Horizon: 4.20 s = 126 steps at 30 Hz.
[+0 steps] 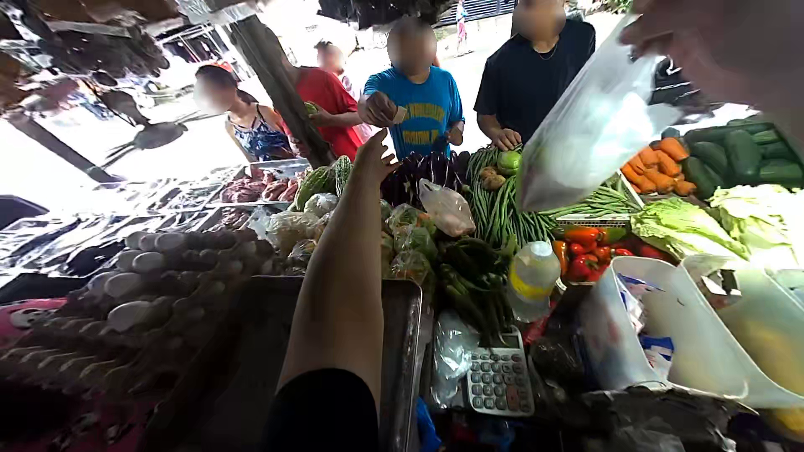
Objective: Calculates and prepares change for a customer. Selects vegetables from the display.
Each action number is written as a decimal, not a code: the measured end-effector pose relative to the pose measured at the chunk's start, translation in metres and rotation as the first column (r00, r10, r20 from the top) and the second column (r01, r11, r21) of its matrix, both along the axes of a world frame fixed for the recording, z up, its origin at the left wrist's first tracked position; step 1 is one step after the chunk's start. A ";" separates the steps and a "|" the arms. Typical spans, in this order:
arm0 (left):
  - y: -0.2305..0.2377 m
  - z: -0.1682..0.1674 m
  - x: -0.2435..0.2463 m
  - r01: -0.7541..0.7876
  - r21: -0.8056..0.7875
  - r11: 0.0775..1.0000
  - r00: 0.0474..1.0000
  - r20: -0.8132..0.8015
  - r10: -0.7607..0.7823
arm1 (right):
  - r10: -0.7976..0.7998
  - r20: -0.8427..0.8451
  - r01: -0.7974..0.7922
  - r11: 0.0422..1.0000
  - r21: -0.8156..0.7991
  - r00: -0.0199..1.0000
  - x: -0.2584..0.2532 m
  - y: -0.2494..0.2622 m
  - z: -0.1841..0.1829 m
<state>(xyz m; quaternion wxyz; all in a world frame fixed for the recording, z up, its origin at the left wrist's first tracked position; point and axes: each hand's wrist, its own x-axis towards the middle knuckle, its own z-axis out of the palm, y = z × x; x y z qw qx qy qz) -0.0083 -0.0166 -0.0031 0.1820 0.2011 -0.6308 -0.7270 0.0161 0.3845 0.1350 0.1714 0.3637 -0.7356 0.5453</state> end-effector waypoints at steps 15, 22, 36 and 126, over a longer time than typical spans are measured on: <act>-0.023 -0.006 0.002 -0.027 0.165 0.986 1.000 0.003 0.027 | -0.128 0.556 0.025 0.982 0.188 0.821 -0.083 -0.153 -0.110; -0.035 0.019 0.087 0.129 -0.313 0.941 0.974 0.218 -0.061 | -0.026 0.627 -0.077 0.988 0.137 0.779 -0.093 -0.193 -0.117; -0.014 0.030 0.304 0.323 -0.703 0.633 0.946 0.242 -0.213 | 0.062 0.693 -0.206 0.970 0.126 0.718 -0.061 -0.218 -0.124; 0.584 -0.221 0.575 0.285 -0.545 0.788 0.954 0.083 -0.288 | -0.541 -0.221 0.576 0.677 0.457 0.811 0.431 0.526 -0.397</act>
